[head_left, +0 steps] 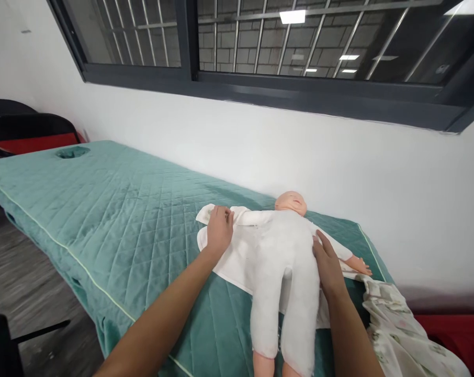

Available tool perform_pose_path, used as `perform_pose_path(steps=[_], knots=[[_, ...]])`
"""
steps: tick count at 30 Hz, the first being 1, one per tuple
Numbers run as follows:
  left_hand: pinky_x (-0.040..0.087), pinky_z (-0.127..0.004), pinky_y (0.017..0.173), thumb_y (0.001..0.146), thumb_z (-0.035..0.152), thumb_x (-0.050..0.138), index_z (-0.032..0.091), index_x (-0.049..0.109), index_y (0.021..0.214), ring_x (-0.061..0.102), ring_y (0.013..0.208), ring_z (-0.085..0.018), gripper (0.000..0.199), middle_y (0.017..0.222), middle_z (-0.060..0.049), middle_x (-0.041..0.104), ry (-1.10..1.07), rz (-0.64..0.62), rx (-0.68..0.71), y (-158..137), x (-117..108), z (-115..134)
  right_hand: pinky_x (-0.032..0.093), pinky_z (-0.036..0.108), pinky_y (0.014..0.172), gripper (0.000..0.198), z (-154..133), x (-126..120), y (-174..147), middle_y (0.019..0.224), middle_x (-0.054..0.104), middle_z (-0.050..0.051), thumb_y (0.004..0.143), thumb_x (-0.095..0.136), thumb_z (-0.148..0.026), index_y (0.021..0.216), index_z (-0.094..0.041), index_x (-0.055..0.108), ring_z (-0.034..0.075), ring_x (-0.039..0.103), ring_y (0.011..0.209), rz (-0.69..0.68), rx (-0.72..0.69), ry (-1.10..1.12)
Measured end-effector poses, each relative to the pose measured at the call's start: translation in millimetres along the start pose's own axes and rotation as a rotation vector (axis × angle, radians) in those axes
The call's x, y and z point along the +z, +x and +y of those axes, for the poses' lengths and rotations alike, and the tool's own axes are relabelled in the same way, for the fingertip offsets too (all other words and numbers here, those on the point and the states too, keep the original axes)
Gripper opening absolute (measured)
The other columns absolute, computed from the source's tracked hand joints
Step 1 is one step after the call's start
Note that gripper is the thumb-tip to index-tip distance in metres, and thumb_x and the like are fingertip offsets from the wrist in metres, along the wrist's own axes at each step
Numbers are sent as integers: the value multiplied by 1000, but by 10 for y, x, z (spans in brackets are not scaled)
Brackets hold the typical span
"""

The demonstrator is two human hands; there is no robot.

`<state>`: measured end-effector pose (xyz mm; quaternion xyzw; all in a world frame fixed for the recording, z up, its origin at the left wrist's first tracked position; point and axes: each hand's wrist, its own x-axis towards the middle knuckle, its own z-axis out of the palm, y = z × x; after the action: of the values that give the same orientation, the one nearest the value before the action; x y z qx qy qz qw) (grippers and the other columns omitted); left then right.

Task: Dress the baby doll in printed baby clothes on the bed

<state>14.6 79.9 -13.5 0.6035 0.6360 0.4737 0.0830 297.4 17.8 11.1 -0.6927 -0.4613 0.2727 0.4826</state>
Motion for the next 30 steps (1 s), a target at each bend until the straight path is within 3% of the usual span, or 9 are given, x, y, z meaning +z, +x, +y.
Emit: perform_pose_path(steps=[2,6,10,14,18,21,25,30], knots=[[47,-34,86,95,29,45,21,55,94,61,90,-20,12,94,-6,64,-143,-67,-74,3,7,93,25,42,122,73,21,18,4,156,42,8,88,48,-62,147,-19,48,28,36,146,-24,-48,-1],[48,-32,79,93,39,51,18,56,101,63,84,-19,23,95,-7,67,-345,-180,-350,122,56,276,23,44,123,70,30,77,-19,155,45,7,90,47,-62,147,-20,49,27,37,146,-49,-151,-3],[50,-32,71,88,44,58,13,64,100,65,83,-21,34,97,-11,71,-393,-296,-395,289,123,428,23,43,123,72,11,139,-52,157,41,7,90,46,-66,149,-23,47,28,34,147,-120,-155,0],[51,-36,82,84,29,60,14,73,88,67,87,-24,20,91,-10,74,-388,-412,-275,396,197,608,17,40,125,78,-19,184,-97,161,33,4,90,43,-69,154,-24,39,26,25,151,-199,-141,20],[48,-35,97,88,24,54,18,73,107,66,105,-25,27,112,-9,74,-242,-458,-29,433,202,834,15,38,126,81,-72,256,-194,165,24,2,91,40,-72,158,-26,30,24,18,153,-292,-98,85],[50,-34,94,95,27,44,22,64,124,67,105,-23,36,119,-8,72,17,-513,222,403,127,1021,20,41,125,82,-62,345,-222,166,19,0,90,41,-74,158,-31,26,26,21,153,-306,-38,204],[51,-31,88,99,20,34,24,60,128,67,107,-22,39,124,-6,69,250,-574,485,265,40,1269,19,44,125,89,28,441,-152,168,13,0,86,44,-78,159,-33,21,27,18,153,-345,4,243],[52,-32,74,93,11,40,13,62,112,69,91,-24,29,110,-13,68,456,-635,582,5,21,1443,17,38,126,86,30,443,-153,168,11,-2,89,40,-76,159,-33,17,19,13,154,-355,-1,234]])
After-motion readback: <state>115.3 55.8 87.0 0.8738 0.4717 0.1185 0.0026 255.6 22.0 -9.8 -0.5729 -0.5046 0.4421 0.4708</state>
